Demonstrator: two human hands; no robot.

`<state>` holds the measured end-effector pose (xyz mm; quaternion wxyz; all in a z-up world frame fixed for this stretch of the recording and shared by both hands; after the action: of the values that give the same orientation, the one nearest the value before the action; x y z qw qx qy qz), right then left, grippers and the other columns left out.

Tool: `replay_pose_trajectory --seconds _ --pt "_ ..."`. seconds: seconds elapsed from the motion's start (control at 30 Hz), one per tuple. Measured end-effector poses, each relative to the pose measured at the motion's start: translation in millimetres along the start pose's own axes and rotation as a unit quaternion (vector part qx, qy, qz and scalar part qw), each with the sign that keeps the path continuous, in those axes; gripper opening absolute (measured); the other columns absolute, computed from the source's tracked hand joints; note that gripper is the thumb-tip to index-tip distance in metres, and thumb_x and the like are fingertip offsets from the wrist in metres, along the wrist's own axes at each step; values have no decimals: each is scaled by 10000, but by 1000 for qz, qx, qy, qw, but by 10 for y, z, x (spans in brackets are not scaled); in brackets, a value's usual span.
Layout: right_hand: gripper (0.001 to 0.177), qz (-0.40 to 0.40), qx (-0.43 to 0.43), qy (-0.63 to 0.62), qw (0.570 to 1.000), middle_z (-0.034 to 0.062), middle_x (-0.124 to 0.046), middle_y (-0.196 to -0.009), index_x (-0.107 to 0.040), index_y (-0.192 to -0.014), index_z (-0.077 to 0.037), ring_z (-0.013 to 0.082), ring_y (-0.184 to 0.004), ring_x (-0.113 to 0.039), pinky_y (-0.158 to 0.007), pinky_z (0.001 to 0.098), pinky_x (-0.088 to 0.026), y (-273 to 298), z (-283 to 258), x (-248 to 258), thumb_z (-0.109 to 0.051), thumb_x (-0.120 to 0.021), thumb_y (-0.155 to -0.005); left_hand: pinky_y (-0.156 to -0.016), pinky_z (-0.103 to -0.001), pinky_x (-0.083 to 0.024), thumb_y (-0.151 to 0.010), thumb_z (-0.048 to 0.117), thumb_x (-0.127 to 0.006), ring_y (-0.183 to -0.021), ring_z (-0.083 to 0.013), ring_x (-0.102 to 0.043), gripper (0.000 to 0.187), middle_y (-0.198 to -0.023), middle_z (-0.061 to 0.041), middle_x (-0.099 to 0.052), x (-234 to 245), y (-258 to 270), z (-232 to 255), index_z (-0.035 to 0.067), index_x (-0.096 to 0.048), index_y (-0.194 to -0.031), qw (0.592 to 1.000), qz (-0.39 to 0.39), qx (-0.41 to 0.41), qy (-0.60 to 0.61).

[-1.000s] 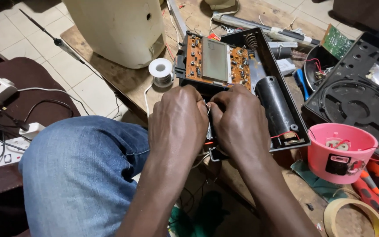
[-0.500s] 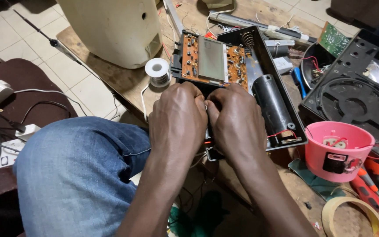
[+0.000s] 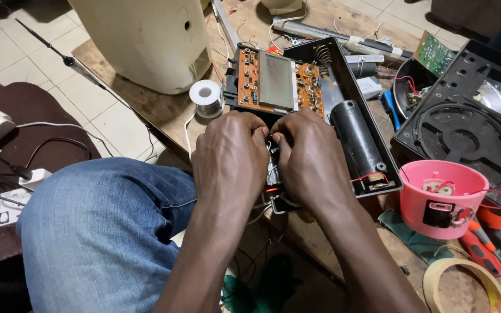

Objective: Inspecting and manipulating the internal wiring and circuit boards of a disassembled radio.

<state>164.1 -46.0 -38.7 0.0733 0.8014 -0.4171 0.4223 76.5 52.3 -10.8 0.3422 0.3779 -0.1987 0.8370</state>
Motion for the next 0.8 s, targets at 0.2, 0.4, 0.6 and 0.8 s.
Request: replay_pose_trajectory --seconds 0.2,0.4,0.6,0.8 --pt "147 4 12 5 1000 159 -652 -930 -743 -983 -126 496 -922 -657 -714 619 -556 21 -53 5 -210 -623 -968 -788 -672 -574 -925 127 -657 -882 -461 -733 169 -833 -129 -715 19 12 30 114 -820 -968 1000 0 -9 -5" --pt "124 8 -6 -6 1000 167 -653 -895 -746 -933 -121 473 -924 -661 -748 572 -552 6 -43 -23 -196 -647 -939 -778 -656 -586 -931 129 -659 -882 -445 -738 169 -832 -113 -719 25 22 20 131 -824 -966 1000 5 -9 -15" --pt "120 -9 -10 -5 1000 136 -686 -928 -764 -945 -169 438 -984 -669 -784 543 -555 -23 8 -39 -242 -677 -907 -778 -663 -588 -948 145 -650 -895 -445 -740 183 -877 -113 -730 92 33 63 149 -817 -1022 999 7 -36 -10" --pt "146 -15 17 -42 999 102 -685 -863 -777 -957 -146 412 -896 -684 -758 497 -561 -6 -19 9 -198 -671 -871 -737 -694 -581 -834 -8 -694 -877 -508 -734 209 -873 -216 -755 212 -19 233 17 -784 -1021 992 -28 -121 27"
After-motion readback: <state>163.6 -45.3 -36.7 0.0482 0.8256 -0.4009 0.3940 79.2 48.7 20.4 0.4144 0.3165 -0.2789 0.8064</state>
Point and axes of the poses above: each hand's wrist, its own y-axis away from the middle knuckle, its own x-axis out of the back of the hand, z = x × y, the point moved 8 cm from there along -y, towards the middle knuckle
